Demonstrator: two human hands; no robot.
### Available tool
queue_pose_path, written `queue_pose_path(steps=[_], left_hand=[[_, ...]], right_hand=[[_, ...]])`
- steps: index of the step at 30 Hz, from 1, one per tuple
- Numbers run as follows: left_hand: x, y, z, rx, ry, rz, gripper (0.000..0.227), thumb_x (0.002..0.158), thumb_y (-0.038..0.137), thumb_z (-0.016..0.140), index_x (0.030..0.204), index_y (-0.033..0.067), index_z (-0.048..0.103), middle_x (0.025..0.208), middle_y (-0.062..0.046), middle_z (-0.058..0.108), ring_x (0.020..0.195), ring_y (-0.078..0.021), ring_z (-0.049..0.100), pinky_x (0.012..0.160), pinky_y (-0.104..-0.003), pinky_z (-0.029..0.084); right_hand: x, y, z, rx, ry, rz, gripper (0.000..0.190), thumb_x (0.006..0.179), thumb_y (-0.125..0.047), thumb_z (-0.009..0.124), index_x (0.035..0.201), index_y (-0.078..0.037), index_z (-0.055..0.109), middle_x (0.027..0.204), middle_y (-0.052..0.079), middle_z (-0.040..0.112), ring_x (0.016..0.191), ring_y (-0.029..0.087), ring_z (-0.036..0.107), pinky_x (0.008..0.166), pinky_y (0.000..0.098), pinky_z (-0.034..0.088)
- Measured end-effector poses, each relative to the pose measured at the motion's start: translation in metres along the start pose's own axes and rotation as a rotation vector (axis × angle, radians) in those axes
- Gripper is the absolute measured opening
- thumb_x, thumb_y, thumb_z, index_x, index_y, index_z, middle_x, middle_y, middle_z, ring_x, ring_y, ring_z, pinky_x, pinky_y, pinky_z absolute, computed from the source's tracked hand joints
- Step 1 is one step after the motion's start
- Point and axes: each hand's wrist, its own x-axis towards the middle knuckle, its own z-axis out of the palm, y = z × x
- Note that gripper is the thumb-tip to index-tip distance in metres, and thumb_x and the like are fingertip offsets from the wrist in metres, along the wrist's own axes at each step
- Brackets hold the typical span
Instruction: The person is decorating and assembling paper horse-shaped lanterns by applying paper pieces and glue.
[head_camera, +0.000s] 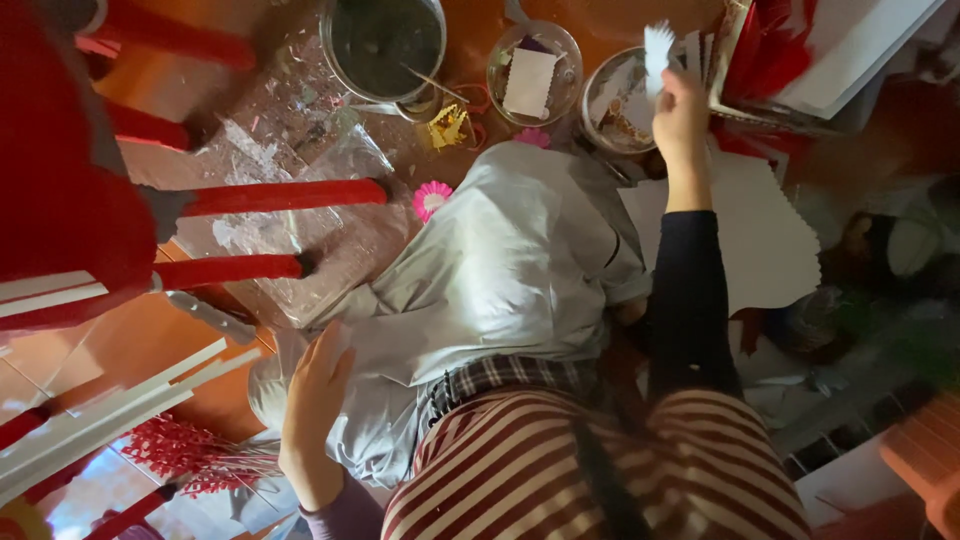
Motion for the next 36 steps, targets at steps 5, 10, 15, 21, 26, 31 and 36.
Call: queue_pose_path(steps=[5, 10, 15, 21, 26, 31, 36], left_hand=[[0.002, 0.000, 0.000, 0.023, -0.049, -0.059, 0.047, 0.097, 0.018, 0.062, 0.142, 0.0044, 0.055, 0.136, -0.021, 0.063, 0.126, -0.0394, 0.059, 0.101, -0.044, 0.047], [0.003, 0.009, 0.000, 0.041, -0.064, -0.085, 0.045, 0.097, 0.017, 0.062, 0.140, 0.0046, 0.056, 0.136, -0.021, 0.063, 0.127, -0.0397, 0.058, 0.102, -0.044, 0.047], [-0.001, 0.005, 0.000, 0.018, -0.030, -0.038, 0.048, 0.095, 0.017, 0.062, 0.140, 0.0020, 0.055, 0.133, -0.023, 0.065, 0.122, -0.0413, 0.060, 0.097, -0.045, 0.049], [-0.020, -0.079, 0.034, 0.245, -0.160, -0.426, 0.037, 0.100, 0.031, 0.059, 0.130, 0.0095, 0.064, 0.092, -0.023, 0.073, 0.089, -0.0430, 0.070, 0.075, -0.053, 0.052], [-0.044, -0.191, 0.081, 0.339, 0.092, -0.294, 0.031, 0.102, 0.035, 0.059, 0.102, 0.0070, 0.071, 0.088, -0.021, 0.071, 0.080, -0.0392, 0.070, 0.068, -0.050, 0.053], [-0.041, -0.159, 0.088, 0.311, 0.312, -0.546, 0.035, 0.109, 0.042, 0.059, 0.097, 0.0120, 0.072, 0.083, -0.014, 0.073, 0.067, -0.0349, 0.069, 0.059, -0.048, 0.051], [-0.038, -0.159, 0.111, 0.441, 0.674, -0.397, 0.027, 0.109, 0.037, 0.062, 0.100, 0.0157, 0.075, 0.086, -0.011, 0.075, 0.068, -0.0332, 0.070, 0.055, -0.046, 0.051]], right_hand=[[-0.007, -0.032, -0.020, 0.077, 0.051, 0.198, 0.018, 0.100, -0.004, 0.066, 0.117, -0.004, 0.074, 0.115, 0.014, 0.074, 0.102, 0.027, 0.074, 0.087, 0.0382, 0.060], [-0.016, -0.028, -0.010, -0.251, -0.163, 0.159, 0.013, 0.102, -0.012, 0.070, 0.108, -0.003, 0.077, 0.099, 0.021, 0.074, 0.089, 0.033, 0.072, 0.078, 0.0446, 0.056], [-0.005, -0.033, 0.010, -0.326, -0.079, 0.040, 0.017, 0.096, -0.007, 0.067, 0.109, -0.002, 0.077, 0.100, 0.024, 0.071, 0.091, 0.039, 0.069, 0.080, 0.0482, 0.054], [0.009, -0.034, 0.049, -0.240, -0.099, -0.190, 0.035, 0.090, -0.001, 0.062, 0.123, -0.003, 0.074, 0.107, 0.028, 0.067, 0.094, 0.043, 0.066, 0.079, 0.0489, 0.053], [0.016, -0.027, 0.035, -0.204, -0.176, 0.084, 0.017, 0.100, -0.004, 0.057, 0.110, -0.001, 0.071, 0.102, 0.021, 0.070, 0.088, 0.034, 0.069, 0.075, 0.0447, 0.055], [0.008, -0.012, -0.006, -0.114, 0.052, 0.049, 0.011, 0.105, -0.006, 0.068, 0.099, 0.001, 0.073, 0.091, 0.017, 0.075, 0.081, 0.027, 0.072, 0.072, 0.0386, 0.056], [0.004, 0.004, -0.027, 0.046, 0.172, 0.077, 0.006, 0.089, 0.001, 0.077, 0.092, -0.004, 0.074, 0.086, 0.010, 0.078, 0.076, 0.021, 0.076, 0.070, 0.0330, 0.059]])
